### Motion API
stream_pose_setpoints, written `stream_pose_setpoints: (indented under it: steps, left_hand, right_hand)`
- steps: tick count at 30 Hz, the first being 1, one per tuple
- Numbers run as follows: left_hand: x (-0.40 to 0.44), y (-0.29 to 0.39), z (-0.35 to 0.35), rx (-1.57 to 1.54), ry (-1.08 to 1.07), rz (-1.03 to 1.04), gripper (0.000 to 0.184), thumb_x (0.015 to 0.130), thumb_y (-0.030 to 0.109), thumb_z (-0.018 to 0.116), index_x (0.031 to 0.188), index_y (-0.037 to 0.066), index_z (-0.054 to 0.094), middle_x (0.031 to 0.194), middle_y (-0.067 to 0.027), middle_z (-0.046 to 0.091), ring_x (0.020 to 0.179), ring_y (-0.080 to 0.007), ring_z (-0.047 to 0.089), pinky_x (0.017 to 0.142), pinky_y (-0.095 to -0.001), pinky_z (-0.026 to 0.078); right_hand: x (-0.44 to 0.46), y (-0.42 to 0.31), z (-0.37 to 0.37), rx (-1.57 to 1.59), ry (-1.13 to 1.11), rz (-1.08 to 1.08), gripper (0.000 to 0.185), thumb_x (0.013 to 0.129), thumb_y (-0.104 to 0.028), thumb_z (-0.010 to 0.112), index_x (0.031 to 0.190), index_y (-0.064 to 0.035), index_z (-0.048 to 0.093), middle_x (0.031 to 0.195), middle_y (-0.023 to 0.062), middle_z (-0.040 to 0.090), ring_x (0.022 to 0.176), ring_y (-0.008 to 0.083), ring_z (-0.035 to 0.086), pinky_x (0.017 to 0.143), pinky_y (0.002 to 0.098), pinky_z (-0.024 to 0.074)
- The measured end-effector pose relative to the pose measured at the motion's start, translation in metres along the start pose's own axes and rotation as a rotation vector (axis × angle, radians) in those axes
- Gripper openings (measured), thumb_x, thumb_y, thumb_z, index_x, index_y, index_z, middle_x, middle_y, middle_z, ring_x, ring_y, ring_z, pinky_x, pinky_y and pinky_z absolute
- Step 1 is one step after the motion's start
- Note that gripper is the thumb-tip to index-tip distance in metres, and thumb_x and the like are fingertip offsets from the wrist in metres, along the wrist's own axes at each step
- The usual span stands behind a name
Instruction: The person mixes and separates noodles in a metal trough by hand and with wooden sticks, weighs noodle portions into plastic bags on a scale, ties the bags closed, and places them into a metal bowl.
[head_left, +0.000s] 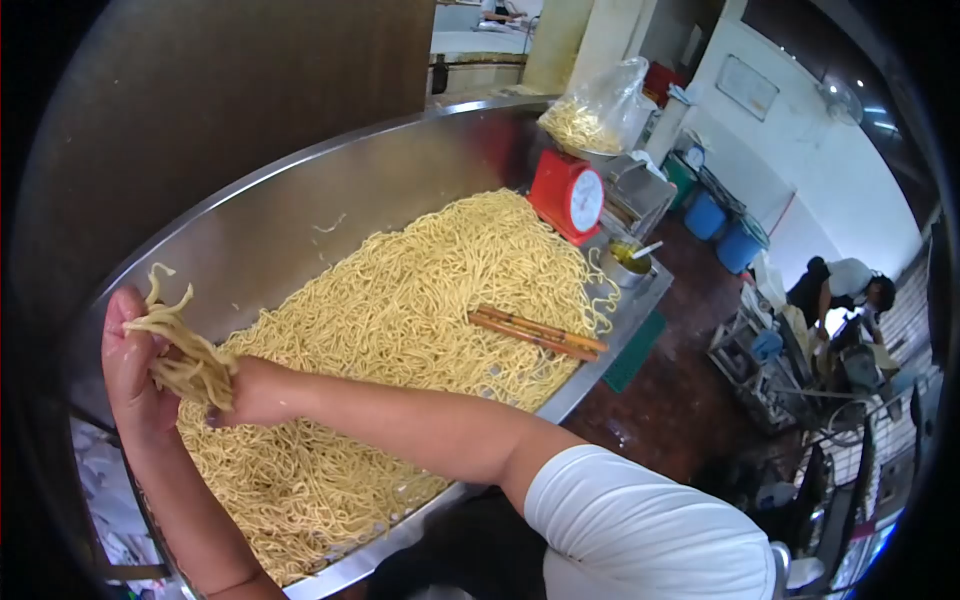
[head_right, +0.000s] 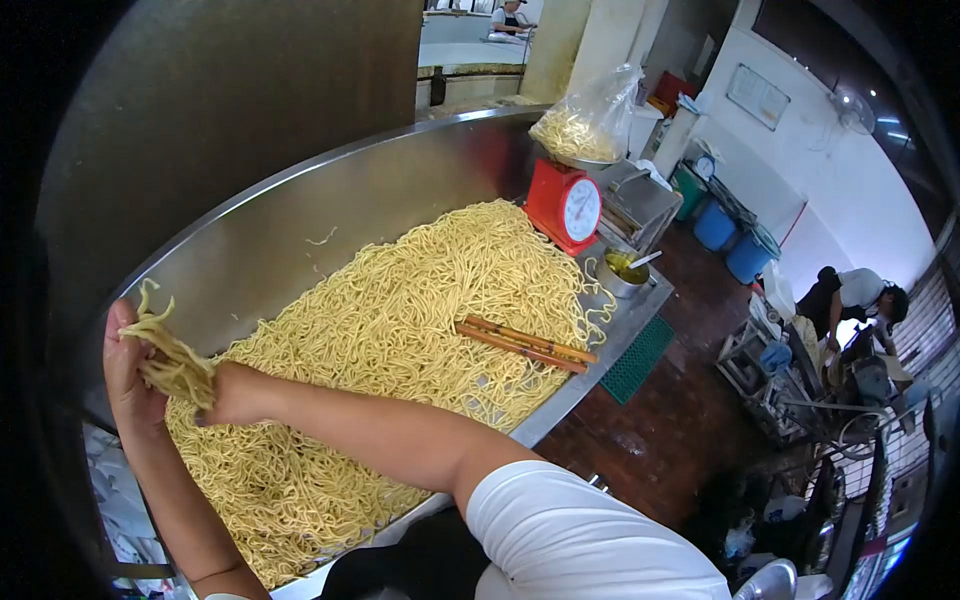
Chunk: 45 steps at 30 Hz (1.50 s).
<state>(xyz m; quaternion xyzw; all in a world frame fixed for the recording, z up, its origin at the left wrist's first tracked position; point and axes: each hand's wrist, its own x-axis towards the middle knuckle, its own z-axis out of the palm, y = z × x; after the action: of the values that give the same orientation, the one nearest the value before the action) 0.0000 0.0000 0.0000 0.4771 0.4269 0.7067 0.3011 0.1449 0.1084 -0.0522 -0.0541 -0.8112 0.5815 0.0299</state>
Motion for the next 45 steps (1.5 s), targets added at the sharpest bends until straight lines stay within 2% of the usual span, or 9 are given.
stream_pose_setpoints:
  steps: [7,9,15,18,20,24,29,35,45]
  left_hand:
    - [-0.057,-0.005,-0.017,-0.087,0.082,0.115,0.020,0.084,0.014,0.063,0.092,0.013,0.045,0.082,0.0007,0.053,0.074,-0.0094,0.057,0.063,-0.0242,0.049]
    - [-0.064,-0.038,-0.009,0.178,0.435,-0.236,0.029,0.081,0.020,0.071,0.088,0.016,0.043,0.073,0.0059,0.042,0.063,-0.0052,0.045,0.056,-0.0189,0.041]
    - [-0.055,-0.150,0.059,-0.337,0.107,-0.510,0.037,0.081,0.007,0.060,0.118,0.005,0.055,0.108,-0.0087,0.059,0.100,-0.0173,0.058,0.082,-0.0321,0.050]
    - [-0.035,-0.114,0.035,-0.326,-0.099,-0.703,0.047,0.083,0.013,0.060,0.128,0.006,0.051,0.115,-0.0097,0.059,0.104,-0.0191,0.058,0.085,-0.0322,0.050]
    - [-0.015,-0.104,0.004,0.592,-0.265,-0.769,0.056,0.082,0.018,0.063,0.134,0.006,0.049,0.123,-0.0116,0.058,0.108,-0.0214,0.058,0.088,-0.0325,0.049]
    - [-0.017,-0.183,-0.148,1.407,0.227,-0.668,0.061,0.077,0.027,0.072,0.132,0.008,0.052,0.129,-0.0195,0.054,0.115,-0.0324,0.056,0.095,-0.0409,0.047]
    - [-0.040,-0.247,-0.198,1.465,0.291,-1.102,0.057,0.078,0.027,0.071,0.127,0.005,0.054,0.140,-0.0216,0.044,0.125,-0.0334,0.048,0.100,-0.0432,0.043]
    - [-0.013,-0.202,-0.174,1.143,0.283,-0.705,0.053,0.080,0.031,0.071,0.120,0.000,0.057,0.108,-0.0250,0.064,0.104,-0.0358,0.062,0.092,-0.0429,0.046]
    - [0.018,-0.016,-0.052,0.468,0.235,-0.171,0.031,0.083,0.018,0.071,0.109,0.004,0.063,0.092,-0.0051,0.068,0.078,-0.0097,0.063,0.069,-0.0270,0.052]
  right_hand:
    - [-0.049,0.121,-0.040,0.376,0.096,0.460,0.036,0.088,-0.023,0.062,0.120,-0.0081,0.059,0.109,0.0115,0.063,0.102,0.0219,0.059,0.088,0.0344,0.0485]
    - [-0.060,0.113,-0.046,0.644,0.140,0.381,0.035,0.087,-0.022,0.062,0.119,-0.0080,0.058,0.109,0.0099,0.063,0.102,0.0211,0.059,0.087,0.0331,0.0488]
    - [-0.057,0.108,-0.002,0.622,0.186,0.094,0.035,0.086,-0.016,0.062,0.117,-0.0020,0.055,0.100,0.0062,0.062,0.089,0.0175,0.061,0.076,0.0305,0.0512]
    - [-0.075,0.109,-0.011,0.678,0.324,0.366,0.032,0.082,-0.004,0.062,0.114,-0.0029,0.059,0.095,0.0054,0.063,0.082,0.0149,0.061,0.071,0.0285,0.0503]
    - [-0.095,0.133,-0.017,0.595,0.446,0.467,0.028,0.083,-0.003,0.061,0.110,-0.0037,0.060,0.094,0.0054,0.064,0.081,0.0148,0.062,0.069,0.0283,0.0505]
    - [-0.129,0.135,-0.032,0.621,0.519,0.519,0.022,0.083,-0.004,0.064,0.105,-0.0053,0.060,0.092,0.0049,0.064,0.082,0.0144,0.063,0.069,0.0288,0.0516]
    - [-0.159,0.134,-0.048,0.449,0.603,0.469,0.028,0.083,-0.001,0.066,0.111,-0.0025,0.061,0.094,0.0047,0.066,0.085,0.0129,0.064,0.076,0.0266,0.0532]
    - [-0.136,0.120,-0.055,0.370,0.635,0.463,0.025,0.083,-0.006,0.069,0.106,-0.0043,0.063,0.090,0.0020,0.065,0.079,0.0118,0.063,0.070,0.0270,0.0517]
    - [-0.035,0.024,-0.058,0.475,0.635,0.032,0.032,0.080,-0.013,0.072,0.109,-0.0055,0.061,0.096,0.0056,0.064,0.089,0.0140,0.062,0.076,0.0304,0.0527]
